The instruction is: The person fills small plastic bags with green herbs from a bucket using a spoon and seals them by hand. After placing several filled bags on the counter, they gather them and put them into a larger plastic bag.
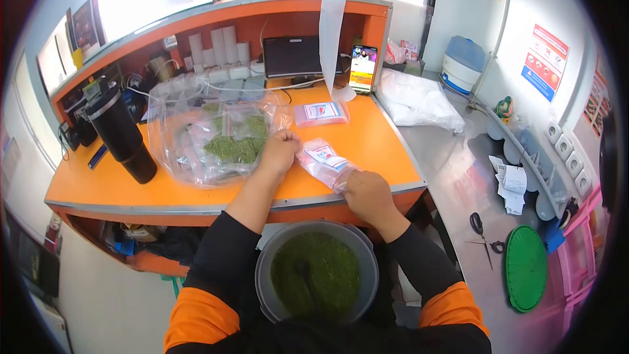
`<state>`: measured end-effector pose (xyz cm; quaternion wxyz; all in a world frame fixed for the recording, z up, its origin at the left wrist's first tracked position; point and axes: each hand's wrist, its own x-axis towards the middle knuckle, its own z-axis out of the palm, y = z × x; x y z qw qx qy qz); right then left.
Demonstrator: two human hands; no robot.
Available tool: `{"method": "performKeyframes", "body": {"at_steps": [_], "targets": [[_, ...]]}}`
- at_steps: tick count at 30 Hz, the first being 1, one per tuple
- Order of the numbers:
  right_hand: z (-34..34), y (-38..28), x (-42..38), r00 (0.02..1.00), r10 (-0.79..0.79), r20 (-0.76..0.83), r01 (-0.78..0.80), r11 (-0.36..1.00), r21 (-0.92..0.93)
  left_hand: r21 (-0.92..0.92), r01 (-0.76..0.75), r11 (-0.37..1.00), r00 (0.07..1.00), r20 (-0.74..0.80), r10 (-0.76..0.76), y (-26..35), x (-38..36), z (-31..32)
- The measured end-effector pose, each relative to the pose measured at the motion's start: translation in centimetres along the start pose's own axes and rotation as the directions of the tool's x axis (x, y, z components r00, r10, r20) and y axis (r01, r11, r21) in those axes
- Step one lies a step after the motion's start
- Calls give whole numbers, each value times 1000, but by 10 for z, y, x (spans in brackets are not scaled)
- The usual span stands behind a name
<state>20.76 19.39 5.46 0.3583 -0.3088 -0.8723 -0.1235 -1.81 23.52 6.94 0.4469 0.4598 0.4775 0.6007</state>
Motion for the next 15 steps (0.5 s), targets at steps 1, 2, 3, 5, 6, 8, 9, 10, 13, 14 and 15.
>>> {"method": "performKeyframes", "body": {"at_steps": [1,2,3,5,6,8,9,10,13,14,15], "targets": [[-3,-1,0,1000,16,7,-16,999,32,-22,7,1000,1000,-7,-7,-1,0,2],[-9,-3,2,999,32,13,-33,997,65,-43,13,999,1000,-14,-14,-2,0,3],[-14,-5,5,999,47,17,-49,994,97,-108,42,993,999,-12,-43,-2,-1,4],[-20,-8,9,995,78,60,-86,987,132,-236,93,967,995,-2,-96,0,-2,5],[-21,-8,11,992,93,80,-104,983,148,-263,101,960,994,-9,-107,1,-3,6],[-21,-2,12,990,63,127,-81,987,136,-314,118,942,991,-18,-130,4,-4,7],[-22,0,11,988,50,148,-70,989,131,-315,95,944,993,-33,-111,2,-3,6],[-23,0,12,987,48,153,-66,991,114,-314,71,947,995,-46,-90,-1,-1,5],[-27,-1,10,988,36,153,-46,997,63,-227,-28,974,993,-115,1,-7,4,2],[-26,0,7,989,28,144,-35,998,46,-182,-64,981,989,-140,38,-10,6,1],[-25,0,4,991,19,136,-24,999,29,-124,-78,989,983,-174,55,-9,6,1]]}}
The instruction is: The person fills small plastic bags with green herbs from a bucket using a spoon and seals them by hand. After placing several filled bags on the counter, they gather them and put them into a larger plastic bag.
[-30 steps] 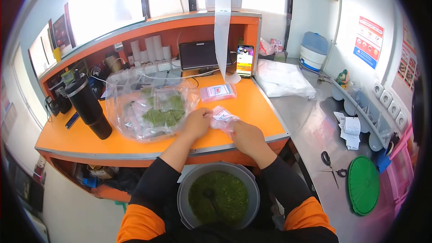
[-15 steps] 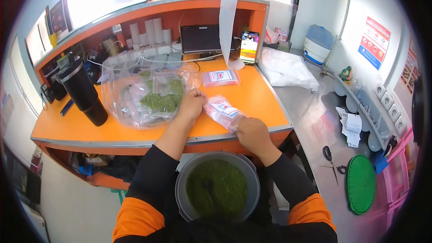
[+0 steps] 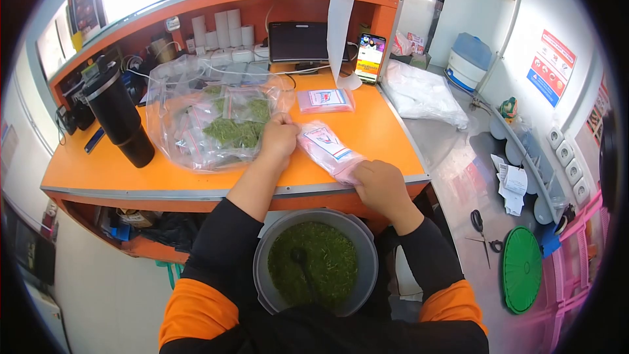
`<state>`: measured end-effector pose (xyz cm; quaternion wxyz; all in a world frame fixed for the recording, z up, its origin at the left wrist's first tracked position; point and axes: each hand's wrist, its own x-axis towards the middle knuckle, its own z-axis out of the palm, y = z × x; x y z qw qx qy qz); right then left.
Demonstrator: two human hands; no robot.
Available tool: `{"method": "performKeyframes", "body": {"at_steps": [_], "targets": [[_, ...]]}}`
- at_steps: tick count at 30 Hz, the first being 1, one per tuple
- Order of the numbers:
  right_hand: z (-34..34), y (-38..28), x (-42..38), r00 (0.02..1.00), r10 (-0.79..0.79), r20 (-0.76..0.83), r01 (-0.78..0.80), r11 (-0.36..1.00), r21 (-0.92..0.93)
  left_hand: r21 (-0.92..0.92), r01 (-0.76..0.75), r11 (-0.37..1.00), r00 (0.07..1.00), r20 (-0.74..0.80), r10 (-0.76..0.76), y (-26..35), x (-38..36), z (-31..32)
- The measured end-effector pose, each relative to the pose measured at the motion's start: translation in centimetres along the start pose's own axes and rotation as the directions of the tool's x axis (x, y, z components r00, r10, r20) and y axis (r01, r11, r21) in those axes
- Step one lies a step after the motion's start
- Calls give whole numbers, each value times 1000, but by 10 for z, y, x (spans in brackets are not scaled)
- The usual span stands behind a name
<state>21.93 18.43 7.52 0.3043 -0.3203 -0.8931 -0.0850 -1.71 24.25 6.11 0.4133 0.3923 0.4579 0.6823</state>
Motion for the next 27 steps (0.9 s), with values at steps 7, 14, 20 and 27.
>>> {"method": "performKeyframes", "body": {"at_steps": [7,14,20,27], "targets": [[2,-8,-7,985,-14,-174,5,999,-53,238,7,971,1000,-6,-6,5,1,-2],[-2,-4,-5,995,62,-83,-49,987,151,788,-444,426,860,241,449,17,-42,10],[9,4,-3,987,96,-132,-96,995,4,591,-724,357,657,431,619,32,-88,3],[16,-9,0,960,22,-281,-14,999,32,472,-819,326,571,621,537,33,-128,4]]}}
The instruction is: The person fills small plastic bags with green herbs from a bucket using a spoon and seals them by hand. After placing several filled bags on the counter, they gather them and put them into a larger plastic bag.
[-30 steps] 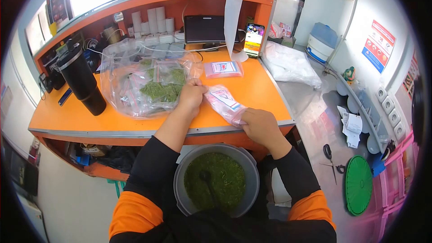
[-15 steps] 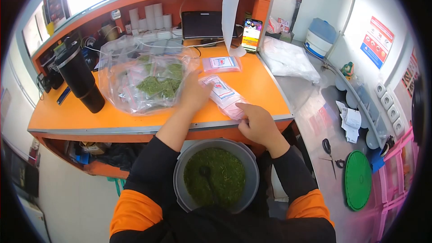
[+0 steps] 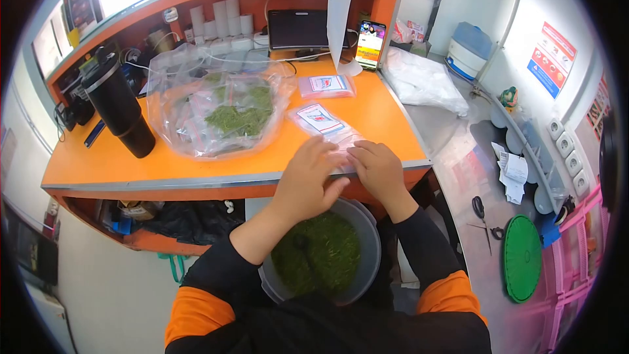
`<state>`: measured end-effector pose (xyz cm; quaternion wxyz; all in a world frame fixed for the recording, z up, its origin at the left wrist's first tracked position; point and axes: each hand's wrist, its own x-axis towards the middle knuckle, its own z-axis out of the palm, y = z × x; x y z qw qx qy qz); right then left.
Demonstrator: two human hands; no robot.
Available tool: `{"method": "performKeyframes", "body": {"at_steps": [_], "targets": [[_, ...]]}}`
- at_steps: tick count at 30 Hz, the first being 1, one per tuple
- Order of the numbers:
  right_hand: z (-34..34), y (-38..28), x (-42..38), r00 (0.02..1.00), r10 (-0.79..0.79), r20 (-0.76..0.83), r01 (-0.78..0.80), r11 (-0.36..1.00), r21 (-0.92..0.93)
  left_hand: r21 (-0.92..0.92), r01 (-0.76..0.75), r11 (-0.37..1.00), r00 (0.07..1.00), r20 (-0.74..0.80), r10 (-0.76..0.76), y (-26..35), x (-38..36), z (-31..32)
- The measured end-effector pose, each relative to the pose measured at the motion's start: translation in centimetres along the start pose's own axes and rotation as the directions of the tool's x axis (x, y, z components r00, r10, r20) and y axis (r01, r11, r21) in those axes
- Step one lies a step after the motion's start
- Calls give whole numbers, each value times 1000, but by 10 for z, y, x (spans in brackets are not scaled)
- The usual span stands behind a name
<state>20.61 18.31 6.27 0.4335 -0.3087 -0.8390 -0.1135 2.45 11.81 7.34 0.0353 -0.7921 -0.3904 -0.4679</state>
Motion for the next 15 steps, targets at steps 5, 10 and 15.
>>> {"method": "performKeyframes", "body": {"at_steps": [5,10,15], "targets": [[-11,-6,-11,999,52,1,-52,998,43,235,5,972,982,182,-49,9,-8,18],[-32,-14,-17,991,91,-99,-92,996,-6,399,27,916,969,214,-122,9,-11,30],[-65,-30,-44,961,166,-221,-163,986,34,284,-17,959,996,90,-9,9,-17,19]]}}
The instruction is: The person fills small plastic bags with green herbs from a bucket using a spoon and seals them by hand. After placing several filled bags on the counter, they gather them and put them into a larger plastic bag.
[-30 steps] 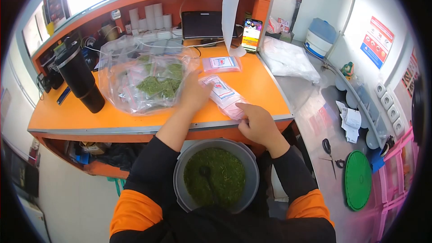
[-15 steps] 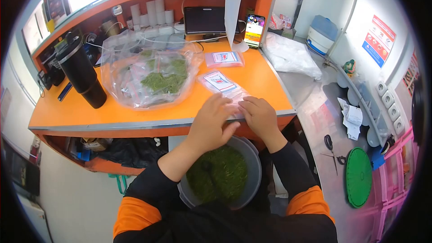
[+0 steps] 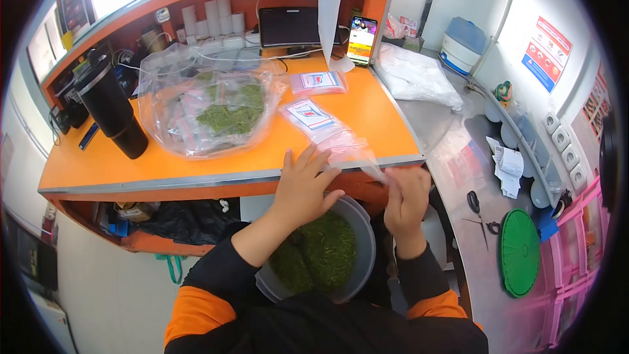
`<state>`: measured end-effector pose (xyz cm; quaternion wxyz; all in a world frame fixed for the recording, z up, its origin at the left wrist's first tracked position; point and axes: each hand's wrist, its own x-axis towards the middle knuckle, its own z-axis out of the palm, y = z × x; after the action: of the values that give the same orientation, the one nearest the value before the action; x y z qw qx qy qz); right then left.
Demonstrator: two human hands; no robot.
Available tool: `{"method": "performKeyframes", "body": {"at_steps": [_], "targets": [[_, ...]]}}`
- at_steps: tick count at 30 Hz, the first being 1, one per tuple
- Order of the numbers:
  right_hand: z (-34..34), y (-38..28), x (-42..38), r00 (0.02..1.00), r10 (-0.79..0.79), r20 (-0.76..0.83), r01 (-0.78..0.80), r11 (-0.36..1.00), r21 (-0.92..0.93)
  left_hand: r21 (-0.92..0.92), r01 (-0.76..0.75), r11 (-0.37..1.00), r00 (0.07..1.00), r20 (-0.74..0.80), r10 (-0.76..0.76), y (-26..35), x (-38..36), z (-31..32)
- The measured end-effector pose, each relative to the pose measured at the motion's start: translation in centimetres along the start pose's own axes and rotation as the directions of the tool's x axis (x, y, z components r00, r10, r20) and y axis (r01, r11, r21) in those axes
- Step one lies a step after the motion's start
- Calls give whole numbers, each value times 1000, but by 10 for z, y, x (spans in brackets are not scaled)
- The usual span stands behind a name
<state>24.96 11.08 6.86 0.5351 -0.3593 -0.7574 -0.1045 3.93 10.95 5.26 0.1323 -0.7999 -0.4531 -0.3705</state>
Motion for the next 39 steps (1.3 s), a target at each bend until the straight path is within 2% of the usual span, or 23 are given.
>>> {"method": "performKeyframes", "body": {"at_steps": [2,3,4,5,6,7,8,11,14,17,19,22,23,25,26,28,31,34,35,37,38,39], "targets": [[-14,-22,-15,973,53,226,-78,992,102,-153,-55,987,986,-162,30,-5,-11,-4],[-20,-38,-16,904,128,408,-232,948,217,-305,2,952,988,-147,-49,1,-17,-11],[-21,-52,-18,796,164,582,-396,869,297,-448,59,892,985,-118,-125,12,-24,-25],[-18,-59,-25,757,111,644,-419,839,348,-580,115,806,978,-77,-195,21,-29,-37],[-16,-64,-34,713,54,699,-446,804,393,-579,196,791,981,105,-166,27,-34,-45],[-14,-66,-39,664,-9,748,-477,765,433,-565,276,777,950,283,-132,33,-38,-52],[-13,-67,-41,626,-1,780,-514,751,414,-538,353,766,888,450,-94,37,-42,-55],[-11,-69,-42,519,6,854,-609,704,365,-523,546,655,708,706,-26,26,-66,-50],[-6,-68,-39,435,-23,900,-648,686,331,-564,647,513,661,751,-9,22,-81,-55],[0,-67,-39,314,-95,945,-602,749,276,-536,662,525,606,794,46,23,-85,-57],[6,-72,-38,226,-139,964,-553,796,245,-478,581,659,569,817,91,21,-89,-52],[16,-78,-52,569,-96,817,-373,855,360,-396,470,789,545,833,94,16,-97,-45],[17,-77,-55,627,-70,776,-333,876,348,-369,436,821,544,835,86,15,-99,-45],[18,-77,-60,735,-28,678,-256,914,315,-343,479,808,546,837,32,15,-101,-48],[19,-79,-62,666,8,746,-352,885,305,-330,499,801,547,837,4,16,-101,-49],[19,-83,-67,502,57,863,-533,806,257,-391,522,758,612,791,-13,18,-108,-46],[29,-78,-83,408,21,913,-722,619,309,-512,531,675,692,722,3,24,-111,-47],[32,-72,-88,335,17,942,-830,478,287,-645,501,578,799,602,-21,32,-118,-43],[31,-72,-86,362,38,931,-784,553,282,-687,480,546,835,549,-43,33,-121,-40],[28,-74,-78,420,76,904,-678,689,257,-530,464,710,871,418,-257,27,-129,-37],[28,-76,-79,487,82,870,-609,746,270,-434,465,772,879,329,-345,24,-132,-36],[30,-79,-80,552,82,830,-534,799,276,-331,477,814,858,374,-351,24,-131,-36]]}}
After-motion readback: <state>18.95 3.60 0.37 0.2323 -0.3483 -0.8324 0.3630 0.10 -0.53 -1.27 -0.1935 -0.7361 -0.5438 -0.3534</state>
